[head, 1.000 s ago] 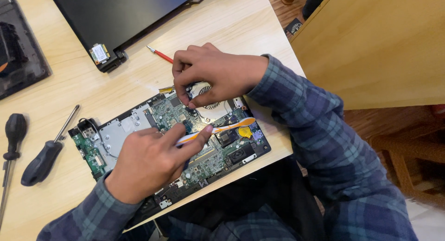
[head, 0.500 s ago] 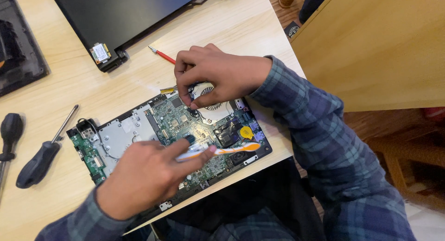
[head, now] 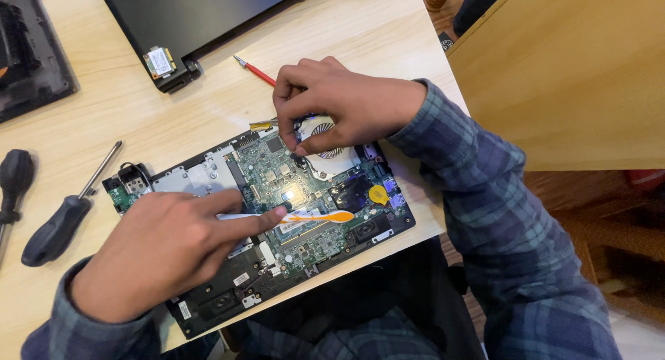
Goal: The person uses a toothbrush to clean the exposed motherboard and fan of a disassembled laptop. They brush around the fan blades, heat sink, and various connectors on the circuit board.
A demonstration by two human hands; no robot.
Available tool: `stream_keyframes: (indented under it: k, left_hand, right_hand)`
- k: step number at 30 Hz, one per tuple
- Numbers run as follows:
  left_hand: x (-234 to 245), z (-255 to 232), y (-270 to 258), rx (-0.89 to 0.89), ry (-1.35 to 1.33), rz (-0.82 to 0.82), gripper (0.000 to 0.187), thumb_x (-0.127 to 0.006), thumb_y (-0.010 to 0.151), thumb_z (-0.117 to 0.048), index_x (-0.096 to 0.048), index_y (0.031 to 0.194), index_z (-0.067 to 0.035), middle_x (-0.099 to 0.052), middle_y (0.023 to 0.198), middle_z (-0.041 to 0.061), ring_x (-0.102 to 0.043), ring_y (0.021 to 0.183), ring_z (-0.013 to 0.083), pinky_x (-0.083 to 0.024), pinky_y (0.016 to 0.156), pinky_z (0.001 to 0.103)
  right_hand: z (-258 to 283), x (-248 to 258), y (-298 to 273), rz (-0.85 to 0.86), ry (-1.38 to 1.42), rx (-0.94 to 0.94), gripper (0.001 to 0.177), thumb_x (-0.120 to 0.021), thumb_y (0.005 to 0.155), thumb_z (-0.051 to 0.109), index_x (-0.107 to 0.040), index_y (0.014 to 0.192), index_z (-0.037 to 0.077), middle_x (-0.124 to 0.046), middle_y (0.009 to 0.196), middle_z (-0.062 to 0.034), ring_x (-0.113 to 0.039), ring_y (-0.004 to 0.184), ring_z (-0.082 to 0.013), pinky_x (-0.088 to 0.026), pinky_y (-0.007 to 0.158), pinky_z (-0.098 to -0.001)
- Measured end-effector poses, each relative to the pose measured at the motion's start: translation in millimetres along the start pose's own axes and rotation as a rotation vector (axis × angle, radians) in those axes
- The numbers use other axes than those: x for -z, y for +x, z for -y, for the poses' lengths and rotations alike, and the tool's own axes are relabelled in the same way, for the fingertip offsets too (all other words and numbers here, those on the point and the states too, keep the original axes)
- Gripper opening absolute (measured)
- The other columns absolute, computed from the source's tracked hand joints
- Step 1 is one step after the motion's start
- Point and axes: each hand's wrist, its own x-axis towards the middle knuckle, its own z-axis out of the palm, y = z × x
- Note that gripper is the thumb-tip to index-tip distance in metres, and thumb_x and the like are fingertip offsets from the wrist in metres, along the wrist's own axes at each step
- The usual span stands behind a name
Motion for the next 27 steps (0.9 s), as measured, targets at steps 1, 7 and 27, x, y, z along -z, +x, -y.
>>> stream_keyframes:
  k: [1, 7, 27]
  left_hand:
    - [-5.4, -4.9, 5.1, 0.002, 0.001, -0.001, 0.047, -0.054, 0.092, -0.032, -0.063, 0.135, -0.049, -0.061, 0.086, -0.003, -0.065, 0.047, 0.0382, -0.044, 0.036, 0.056]
    - [-0.8, -1.7, 2.8, -0.031, -0.069, 0.035, 0.050, -0.060, 0.087, -0.029, -0.065, 0.134, -0.044, -0.060, 0.076, -0.001, -0.065, 0.041, 0.0353, -0.044, 0.033, 0.056]
    - [13.3, 29.6, -12.6, 0.114, -0.170, 0.176, 0.047, -0.057, 0.092, -0.020, -0.074, 0.120, -0.053, -0.067, 0.076, -0.013, -0.062, 0.054, 0.0302, -0.040, 0.042, 0.049]
  right_hand:
    - [1.4, 0.8, -0.5, 0.001, -0.001, 0.002, 0.015, -0.079, 0.089, 0.022, -0.070, 0.098, 0.030, -0.048, 0.110, 0.0017, -0.050, 0.108, -0.0216, -0.030, 0.094, -0.0428]
    - [4.7, 1.2, 1.7, 0.024, 0.005, -0.016, 0.011, -0.078, 0.091, 0.023, -0.071, 0.098, 0.029, -0.048, 0.110, 0.0011, -0.050, 0.112, -0.0212, -0.029, 0.097, -0.0444]
    - [8.6, 5.7, 3.3, 0.059, -0.013, -0.043, 0.008, -0.077, 0.094, 0.027, -0.072, 0.099, 0.029, -0.048, 0.113, 0.0003, -0.049, 0.110, -0.0227, -0.028, 0.098, -0.0433]
